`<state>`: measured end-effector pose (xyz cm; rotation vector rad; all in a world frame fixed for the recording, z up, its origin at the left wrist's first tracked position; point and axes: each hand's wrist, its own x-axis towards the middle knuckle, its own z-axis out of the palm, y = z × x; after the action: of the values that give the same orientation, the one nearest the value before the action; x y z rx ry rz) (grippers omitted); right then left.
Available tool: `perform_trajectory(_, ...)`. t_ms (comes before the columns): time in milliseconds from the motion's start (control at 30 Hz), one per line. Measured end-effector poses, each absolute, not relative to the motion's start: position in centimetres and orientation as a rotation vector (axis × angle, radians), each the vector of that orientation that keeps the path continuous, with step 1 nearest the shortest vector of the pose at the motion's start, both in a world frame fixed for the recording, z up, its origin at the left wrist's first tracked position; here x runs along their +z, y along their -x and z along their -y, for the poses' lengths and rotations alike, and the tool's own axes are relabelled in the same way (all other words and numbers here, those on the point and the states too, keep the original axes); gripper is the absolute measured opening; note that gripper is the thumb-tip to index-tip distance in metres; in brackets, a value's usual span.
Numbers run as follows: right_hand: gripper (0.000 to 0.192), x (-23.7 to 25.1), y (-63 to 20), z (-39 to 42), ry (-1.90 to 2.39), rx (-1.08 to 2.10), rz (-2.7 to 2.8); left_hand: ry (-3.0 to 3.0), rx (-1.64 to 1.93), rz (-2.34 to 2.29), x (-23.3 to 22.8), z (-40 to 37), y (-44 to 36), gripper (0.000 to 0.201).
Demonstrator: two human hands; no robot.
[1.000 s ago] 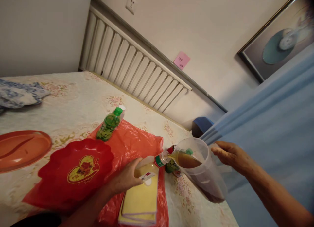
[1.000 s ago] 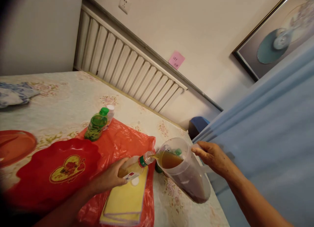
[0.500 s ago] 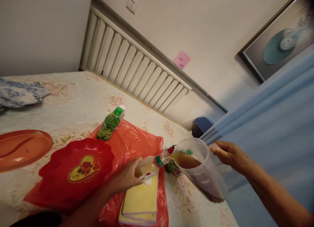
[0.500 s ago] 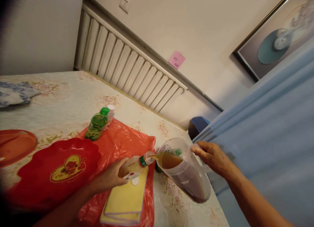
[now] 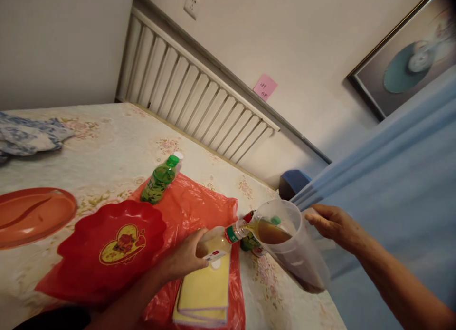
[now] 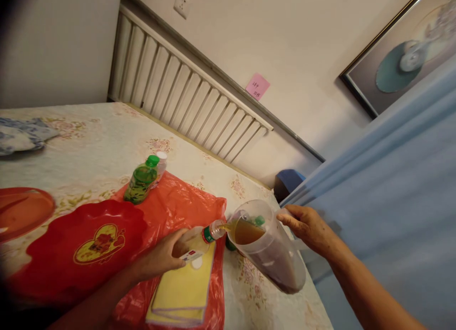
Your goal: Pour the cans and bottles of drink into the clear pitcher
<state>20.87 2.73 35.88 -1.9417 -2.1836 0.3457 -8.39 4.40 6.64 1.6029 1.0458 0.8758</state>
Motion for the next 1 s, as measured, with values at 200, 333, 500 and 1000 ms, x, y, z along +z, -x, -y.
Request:
perform_trajectory(200,0.053,35.8,-20.9,-2.8,1.911,0.372,2.155,-1.561,0.878,-0.995,7.0,-4.3,8.5,0.074)
perform_trajectory(333,0.053,35.6,-21.1,-2.8,1.903,0.387,2.126,-1.571,0.876,-0.995,7.1,-4.3,8.5,0.072)
perform_trajectory(500,0.054,35.0,-21.1,-2.5,1.886,0.457,2.031,-1.588,0.891,-0.996,6.2,-4.6,8.2,0.075)
perform_trajectory(1000,0.052,26.9,-23.2,-0.6,1.545,0.896,1.477,-1.464,0.893,-1.027,7.5,-3.6,8.6,0.084)
